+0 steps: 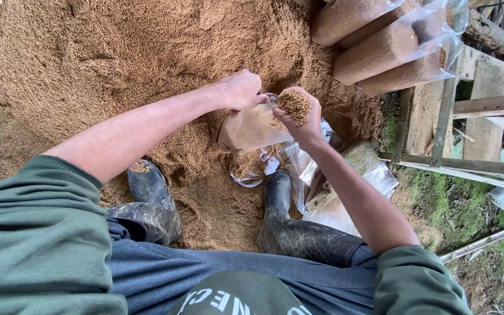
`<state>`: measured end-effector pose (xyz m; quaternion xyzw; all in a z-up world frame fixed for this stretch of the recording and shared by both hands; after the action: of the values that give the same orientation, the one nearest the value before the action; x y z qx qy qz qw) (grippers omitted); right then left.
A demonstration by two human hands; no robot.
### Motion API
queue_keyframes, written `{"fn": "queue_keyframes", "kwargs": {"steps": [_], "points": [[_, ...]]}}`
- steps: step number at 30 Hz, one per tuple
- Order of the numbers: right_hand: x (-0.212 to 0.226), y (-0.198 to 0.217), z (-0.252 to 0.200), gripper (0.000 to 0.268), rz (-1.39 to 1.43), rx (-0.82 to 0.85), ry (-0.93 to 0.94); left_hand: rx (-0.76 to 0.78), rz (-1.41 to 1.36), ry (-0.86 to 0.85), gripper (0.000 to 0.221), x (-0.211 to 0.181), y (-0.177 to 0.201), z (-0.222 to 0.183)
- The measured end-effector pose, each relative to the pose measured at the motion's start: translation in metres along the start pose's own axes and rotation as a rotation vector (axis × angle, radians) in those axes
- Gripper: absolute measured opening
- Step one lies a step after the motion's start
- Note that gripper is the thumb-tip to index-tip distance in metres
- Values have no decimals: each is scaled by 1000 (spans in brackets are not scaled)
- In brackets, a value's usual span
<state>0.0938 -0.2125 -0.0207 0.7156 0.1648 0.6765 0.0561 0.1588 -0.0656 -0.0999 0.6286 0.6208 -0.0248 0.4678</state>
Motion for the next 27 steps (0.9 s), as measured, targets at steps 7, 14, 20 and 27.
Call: {"fn": "queue_keyframes", "kwargs": {"steps": [7,14,20,27], "points": [[13,-1,6,36,-133,27,140,28,31,15,54,-24,10,-30],[20,-12,2,38,-318,100,315,13,22,3,54,-14,11,-18],[12,-19,5,40,-441,210,308,-7,-12,-27,53,-12,11,-15],[-38,-31,27,30,-631,263,190,33,5,-18,51,-8,6,-4]]}}
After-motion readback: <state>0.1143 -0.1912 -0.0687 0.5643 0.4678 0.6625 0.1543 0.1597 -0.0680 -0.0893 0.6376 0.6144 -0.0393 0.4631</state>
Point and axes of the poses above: each hand's wrist, its own z-axis towards the middle knuckle, its own y-axis out of the back of the hand, x = y × z, the point moved 7 cm from there along z, towards the middle knuckle, and after that the axes turned 8 degrees about x, right-handed, at the moved point
